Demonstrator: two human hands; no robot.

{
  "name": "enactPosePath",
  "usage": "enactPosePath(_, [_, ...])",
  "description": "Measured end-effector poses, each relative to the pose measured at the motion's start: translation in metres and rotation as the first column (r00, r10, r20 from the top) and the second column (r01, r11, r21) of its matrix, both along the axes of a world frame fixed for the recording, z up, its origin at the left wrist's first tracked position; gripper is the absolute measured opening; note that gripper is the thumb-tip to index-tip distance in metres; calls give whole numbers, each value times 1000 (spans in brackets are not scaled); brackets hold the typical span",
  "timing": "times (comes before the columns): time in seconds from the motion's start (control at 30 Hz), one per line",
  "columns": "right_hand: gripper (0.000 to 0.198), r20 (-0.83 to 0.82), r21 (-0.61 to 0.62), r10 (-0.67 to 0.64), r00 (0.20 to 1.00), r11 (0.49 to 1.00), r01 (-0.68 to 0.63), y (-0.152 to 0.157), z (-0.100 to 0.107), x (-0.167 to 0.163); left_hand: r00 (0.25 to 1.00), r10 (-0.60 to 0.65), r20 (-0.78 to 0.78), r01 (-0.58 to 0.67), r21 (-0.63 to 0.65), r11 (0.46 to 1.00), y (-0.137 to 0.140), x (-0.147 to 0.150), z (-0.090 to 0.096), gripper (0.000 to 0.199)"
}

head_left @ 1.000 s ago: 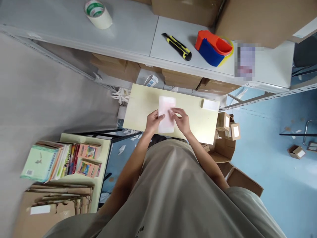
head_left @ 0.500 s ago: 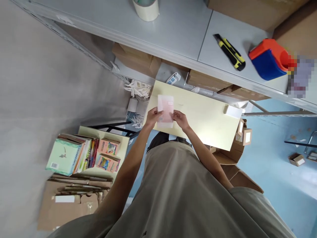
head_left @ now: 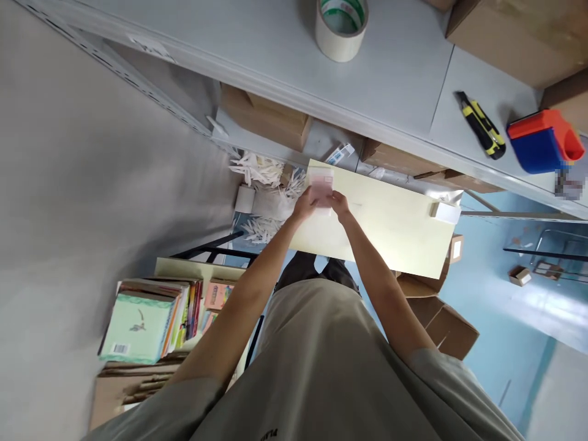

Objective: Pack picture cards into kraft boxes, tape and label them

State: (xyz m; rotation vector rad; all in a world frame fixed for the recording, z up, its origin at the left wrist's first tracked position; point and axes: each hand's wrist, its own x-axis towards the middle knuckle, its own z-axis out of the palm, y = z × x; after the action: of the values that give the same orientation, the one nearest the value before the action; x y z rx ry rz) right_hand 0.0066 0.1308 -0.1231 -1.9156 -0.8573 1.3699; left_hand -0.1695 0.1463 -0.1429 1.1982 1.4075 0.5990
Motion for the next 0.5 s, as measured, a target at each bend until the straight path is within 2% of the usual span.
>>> enactPosePath(0.1, [53, 64, -93, -47, 997, 994, 53, 0, 10, -2, 999, 10, 31, -8, -57, 998, -12, -18, 10, 82])
enactPosePath(0.2, [59, 72, -115, -17, 997, 993, 25, -10, 30, -9, 995, 61, 76, -56, -68, 996, -42, -50, 26, 79])
enactPosePath(0.33, [57, 4, -101, 87, 996, 991, -86, -37, 58, -23, 959, 249, 136, -239, -88, 967, -100, -93, 47, 77])
enactPosePath(0.5, [54, -127, -79, 278, 952, 954, -289, -82, 85, -44, 865, 472, 169, -465, -81, 882, -177, -122, 72, 63])
